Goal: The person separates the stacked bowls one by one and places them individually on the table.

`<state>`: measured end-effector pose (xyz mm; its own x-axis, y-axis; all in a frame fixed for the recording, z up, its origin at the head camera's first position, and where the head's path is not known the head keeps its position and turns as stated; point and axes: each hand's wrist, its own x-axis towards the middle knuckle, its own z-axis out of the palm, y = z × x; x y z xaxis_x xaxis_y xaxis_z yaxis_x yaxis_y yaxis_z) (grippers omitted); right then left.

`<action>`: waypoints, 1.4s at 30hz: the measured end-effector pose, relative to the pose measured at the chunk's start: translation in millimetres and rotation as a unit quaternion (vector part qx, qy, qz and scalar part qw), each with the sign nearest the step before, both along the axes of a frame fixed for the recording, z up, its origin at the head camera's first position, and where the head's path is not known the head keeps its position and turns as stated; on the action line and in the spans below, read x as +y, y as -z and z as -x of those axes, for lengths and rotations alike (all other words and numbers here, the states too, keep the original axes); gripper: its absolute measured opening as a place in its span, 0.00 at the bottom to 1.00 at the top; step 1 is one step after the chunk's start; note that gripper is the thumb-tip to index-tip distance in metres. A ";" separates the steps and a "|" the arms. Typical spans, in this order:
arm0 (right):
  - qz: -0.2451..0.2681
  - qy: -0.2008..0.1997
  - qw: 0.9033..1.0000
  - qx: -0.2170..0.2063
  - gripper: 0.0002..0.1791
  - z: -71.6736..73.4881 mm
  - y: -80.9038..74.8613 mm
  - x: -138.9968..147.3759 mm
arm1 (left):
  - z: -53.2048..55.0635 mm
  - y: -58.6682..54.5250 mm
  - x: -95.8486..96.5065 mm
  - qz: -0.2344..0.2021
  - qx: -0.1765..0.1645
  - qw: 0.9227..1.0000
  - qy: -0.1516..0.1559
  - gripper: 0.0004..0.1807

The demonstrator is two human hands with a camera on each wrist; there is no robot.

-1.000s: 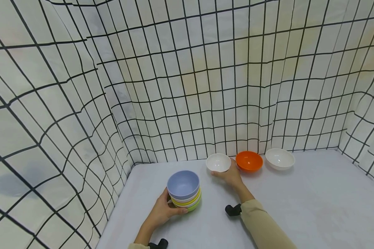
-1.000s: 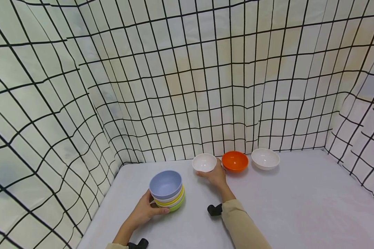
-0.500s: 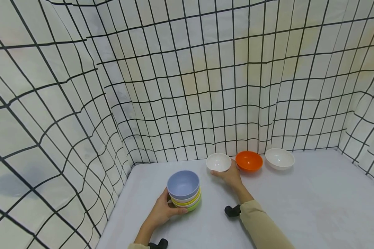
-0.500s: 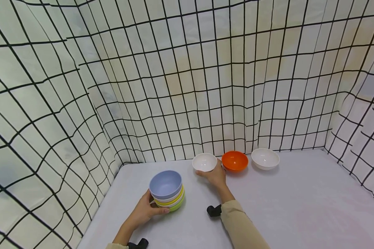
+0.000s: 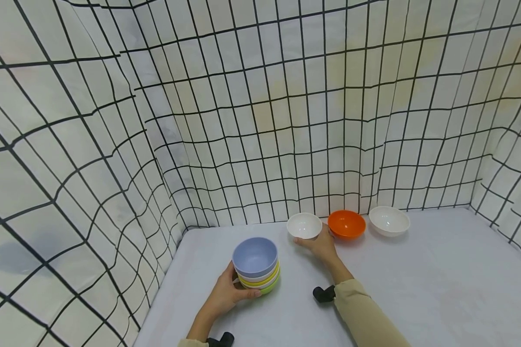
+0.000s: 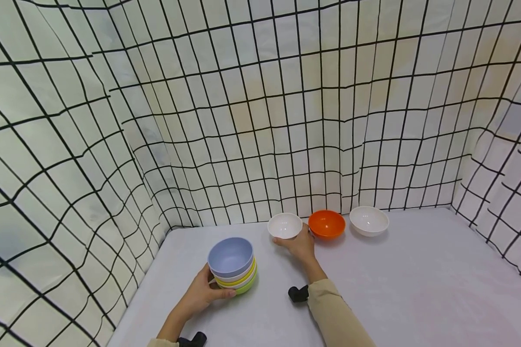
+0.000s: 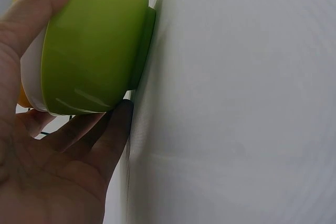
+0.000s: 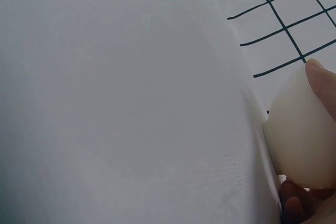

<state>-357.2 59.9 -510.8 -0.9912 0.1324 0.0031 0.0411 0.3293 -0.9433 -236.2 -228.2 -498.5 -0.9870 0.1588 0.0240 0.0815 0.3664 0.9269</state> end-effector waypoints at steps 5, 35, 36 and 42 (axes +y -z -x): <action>0.003 -0.003 1.000 -0.001 0.59 -1.4 0.2 0.4 | 0.7 0.1 -0.4 0.000 -0.001 1.000 -0.001 0.61; -0.035 -0.047 0.998 -0.023 0.54 -62.8 -40.6 -10.7 | 1.2 2.0 -2.4 0.003 -0.002 1.000 0.003 0.60; -0.032 -0.056 0.998 -0.012 0.51 -64.5 -44.1 -12.9 | 1.2 1.6 -2.4 0.002 -0.002 1.000 0.003 0.60; -0.025 -0.159 0.986 0.035 0.41 -74.0 -58.6 -23.5 | 2.3 1.9 -1.7 0.007 0.000 1.000 0.006 0.60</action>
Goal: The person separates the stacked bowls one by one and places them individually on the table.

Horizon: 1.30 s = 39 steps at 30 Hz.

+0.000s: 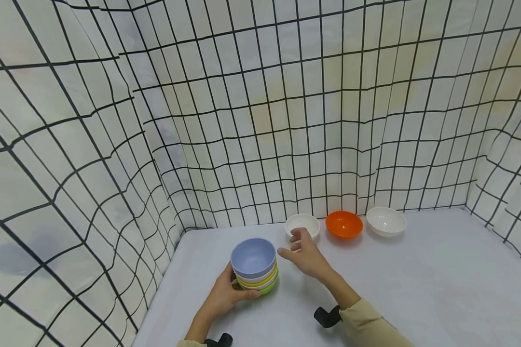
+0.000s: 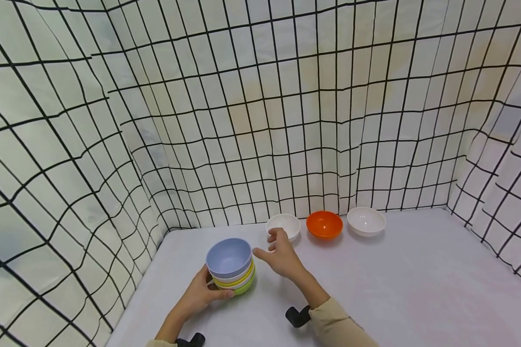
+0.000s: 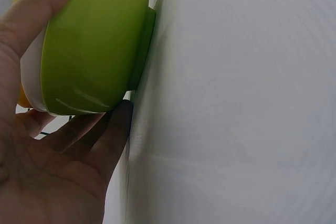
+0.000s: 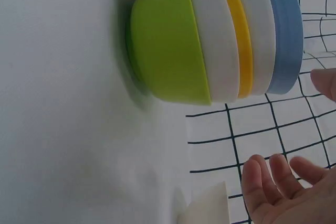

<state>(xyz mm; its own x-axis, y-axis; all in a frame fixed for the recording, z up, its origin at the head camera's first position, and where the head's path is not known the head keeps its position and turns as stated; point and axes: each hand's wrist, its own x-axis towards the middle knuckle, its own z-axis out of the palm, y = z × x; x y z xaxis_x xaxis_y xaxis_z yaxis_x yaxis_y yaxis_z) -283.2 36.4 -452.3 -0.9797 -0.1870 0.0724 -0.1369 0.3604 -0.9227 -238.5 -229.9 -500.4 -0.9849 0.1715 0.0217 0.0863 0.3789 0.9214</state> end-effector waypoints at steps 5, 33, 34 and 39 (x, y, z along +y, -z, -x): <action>-0.008 -0.102 0.994 0.031 0.41 -6.9 -5.9 -7.9 | 0.5 1.9 -0.4 0.000 0.002 1.000 0.002 0.59; 0.015 -0.167 0.986 0.021 0.63 -6.2 8.5 -41.8 | -0.5 2.5 -0.9 0.001 0.008 1.000 0.012 0.58; 0.017 -0.166 0.986 0.022 0.63 -6.5 8.2 -42.4 | -0.4 2.5 -0.9 0.000 0.009 1.000 0.013 0.58; 0.017 -0.164 0.986 0.026 0.62 -7.5 7.9 -43.6 | 0.3 1.9 -1.4 -0.005 0.011 1.000 0.015 0.58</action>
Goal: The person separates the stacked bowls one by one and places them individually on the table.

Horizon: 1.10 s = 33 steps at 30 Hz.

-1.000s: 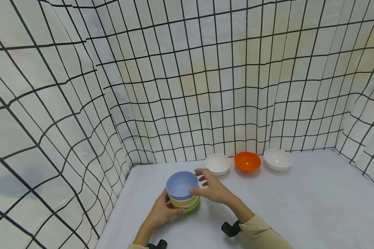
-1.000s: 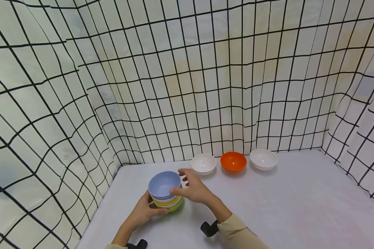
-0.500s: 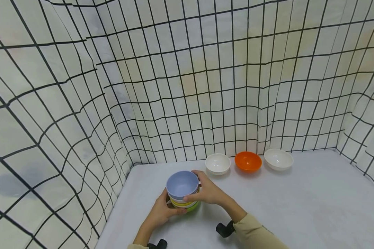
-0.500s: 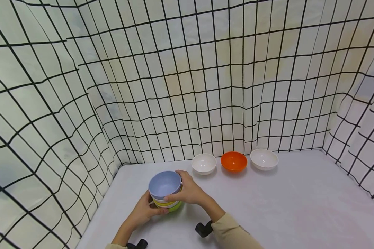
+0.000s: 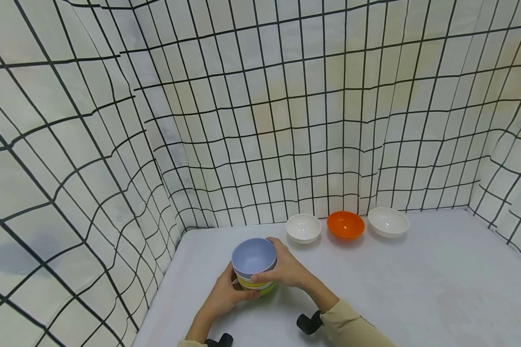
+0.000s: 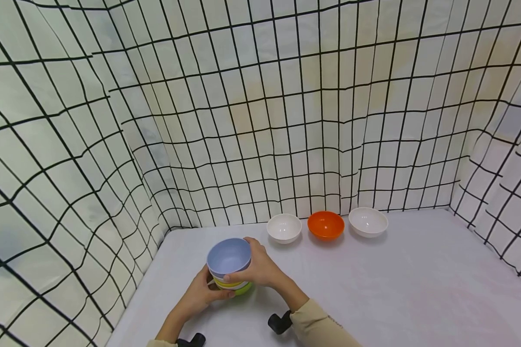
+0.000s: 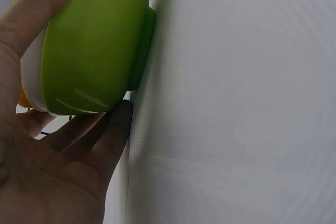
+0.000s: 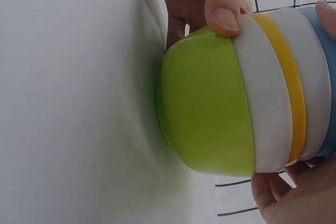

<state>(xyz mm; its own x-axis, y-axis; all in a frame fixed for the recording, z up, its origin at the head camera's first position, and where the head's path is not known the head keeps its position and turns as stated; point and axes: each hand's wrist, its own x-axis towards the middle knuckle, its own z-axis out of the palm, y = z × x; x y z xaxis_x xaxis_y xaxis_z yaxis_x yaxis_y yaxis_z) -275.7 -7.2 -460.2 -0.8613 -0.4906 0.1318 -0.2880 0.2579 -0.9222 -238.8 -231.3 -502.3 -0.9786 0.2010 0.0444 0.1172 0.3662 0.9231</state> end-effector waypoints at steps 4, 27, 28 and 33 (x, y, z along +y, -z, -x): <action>0.005 0.003 1.000 0.002 0.63 -1.5 0.2 -0.5 | -0.1 -0.4 -0.2 0.000 0.001 1.000 0.000 0.58; 0.010 0.015 0.999 0.038 0.62 -4.9 -4.5 1.1 | -1.9 -1.1 0.2 -0.007 0.001 1.000 0.001 0.58; 0.009 0.015 0.999 0.042 0.62 -4.8 -5.0 1.3 | -1.8 -0.8 0.1 -0.009 0.000 1.000 0.002 0.58; 0.014 0.015 0.999 0.049 0.60 -5.3 -8.3 3.3 | -1.9 -0.5 0.1 -0.012 -0.002 1.000 0.002 0.58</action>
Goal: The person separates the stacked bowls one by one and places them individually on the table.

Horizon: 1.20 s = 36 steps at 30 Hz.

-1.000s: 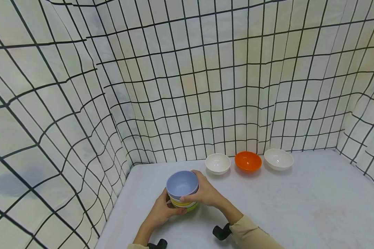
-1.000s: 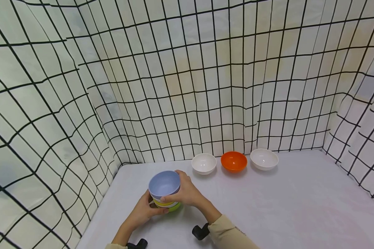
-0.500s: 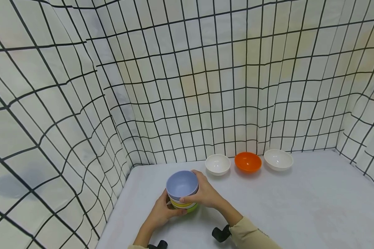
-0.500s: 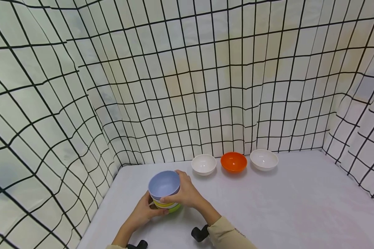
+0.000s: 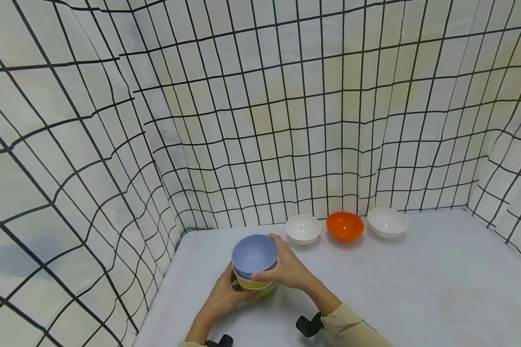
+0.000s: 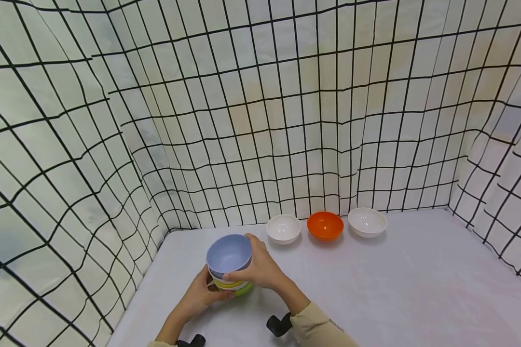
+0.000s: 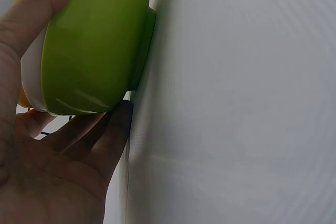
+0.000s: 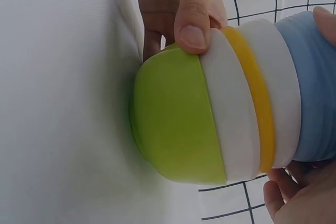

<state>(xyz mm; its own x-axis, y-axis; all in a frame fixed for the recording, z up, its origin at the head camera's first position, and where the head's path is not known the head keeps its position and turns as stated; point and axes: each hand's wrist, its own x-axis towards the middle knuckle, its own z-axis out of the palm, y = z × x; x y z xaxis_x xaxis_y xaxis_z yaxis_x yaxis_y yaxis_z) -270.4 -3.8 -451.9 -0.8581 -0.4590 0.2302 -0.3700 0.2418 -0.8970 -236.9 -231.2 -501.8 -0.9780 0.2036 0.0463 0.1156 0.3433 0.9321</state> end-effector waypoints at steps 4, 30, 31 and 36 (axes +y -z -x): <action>0.002 0.003 1.000 -0.002 0.60 -0.3 -3.9 3.2 | -0.1 -0.1 0.1 0.000 -0.001 1.000 -0.004 0.57; 0.010 0.024 0.999 -0.030 0.61 -7.7 -15.4 33.5 | 1.6 -1.1 2.1 0.025 0.009 1.000 -0.010 0.56; 0.010 0.027 0.999 -0.032 0.61 -7.9 -15.7 35.2 | 1.8 -0.8 2.1 0.024 0.010 1.000 -0.010 0.56; 0.006 0.037 0.999 -0.029 0.61 -8.3 -14.9 45.6 | 1.8 0.3 1.6 0.023 0.008 1.000 -0.018 0.56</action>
<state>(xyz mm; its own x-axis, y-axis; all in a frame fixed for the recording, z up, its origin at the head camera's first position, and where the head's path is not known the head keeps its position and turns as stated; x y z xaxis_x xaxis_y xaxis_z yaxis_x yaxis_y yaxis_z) -262.2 41.8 -437.0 -0.9014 -0.3919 0.1844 -0.2995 0.2563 -0.9190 -238.7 -229.6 -502.1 -0.9837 0.1716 0.0540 0.1182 0.3906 0.9129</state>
